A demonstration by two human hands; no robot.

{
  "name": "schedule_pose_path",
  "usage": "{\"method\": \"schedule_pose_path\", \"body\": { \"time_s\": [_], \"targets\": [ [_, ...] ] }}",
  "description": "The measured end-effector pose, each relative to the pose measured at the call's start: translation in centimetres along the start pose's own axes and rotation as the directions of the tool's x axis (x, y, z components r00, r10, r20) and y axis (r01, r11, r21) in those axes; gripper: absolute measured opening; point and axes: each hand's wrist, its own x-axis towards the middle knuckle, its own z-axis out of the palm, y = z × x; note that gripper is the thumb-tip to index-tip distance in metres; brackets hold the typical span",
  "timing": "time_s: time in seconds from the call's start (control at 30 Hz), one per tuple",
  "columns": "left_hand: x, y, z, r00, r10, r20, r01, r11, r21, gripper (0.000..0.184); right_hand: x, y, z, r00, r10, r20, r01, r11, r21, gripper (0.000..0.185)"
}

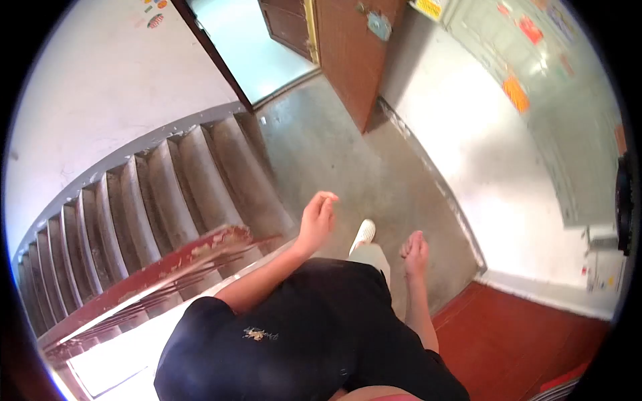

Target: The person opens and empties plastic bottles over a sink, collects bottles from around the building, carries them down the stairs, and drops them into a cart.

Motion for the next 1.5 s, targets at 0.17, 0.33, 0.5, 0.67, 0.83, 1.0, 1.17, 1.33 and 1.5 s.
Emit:
{"method": "schedule_pose_path", "body": {
  "time_s": [0.17,0.33,0.5,0.67,0.83,1.0,1.17,1.33,1.5],
  "targets": [
    [12.7,4.6,-0.1,0.934,0.355,0.044,-0.354,0.935,-0.034,0.021,16.2,-10.8,13.6,0.901,-0.16,0.403,0.195,0.98,-0.045,0.018],
    [24.7,10.5,-1.2,0.912,0.348,-0.217,-0.372,0.924,-0.081,0.033,28.3,-15.9,29.8,0.674,-0.411,0.614,0.522,0.853,-0.003,0.015],
    [39.0,14.2,-9.9,0.895,0.354,-0.273,-0.392,0.915,-0.099,0.041,39.1,-15.9,43.4,0.617,-0.334,0.712,0.502,0.864,-0.029,0.032],
    [49.3,23.2,-20.5,0.935,0.301,-0.191,-0.319,0.945,-0.072,0.046,48.4,-16.3,53.3,0.772,-0.177,0.61,0.295,0.95,-0.097,0.029],
    [59.0,29.0,-29.6,0.952,0.261,-0.161,-0.255,0.965,0.057,0.045,58.3,-16.5,60.3,0.845,-0.18,0.504,0.255,0.963,-0.084,0.025],
    [71.7,31.6,-34.5,0.887,0.408,-0.218,-0.376,0.91,0.173,0.048,71.5,-15.4,68.0,0.886,-0.089,0.456,0.142,0.986,-0.085,0.022],
    [85.8,33.7,-38.7,0.884,0.297,-0.361,-0.275,0.955,0.112,0.05,87.4,-16.1,80.7,0.851,-0.044,0.523,0.07,0.997,-0.031,0.02],
    [98.0,43.5,-41.0,0.839,0.387,-0.383,-0.369,0.921,0.123,0.058,99.3,-22.5,98.5,0.747,-0.051,0.663,0.091,0.996,-0.025,0.016],
    [108.3,48.5,-44.8,0.791,0.412,-0.451,-0.406,0.906,0.116,0.057,107.6,-27.5,115.0,0.629,-0.123,0.767,0.158,0.987,0.029,0.018]
  ]
}}
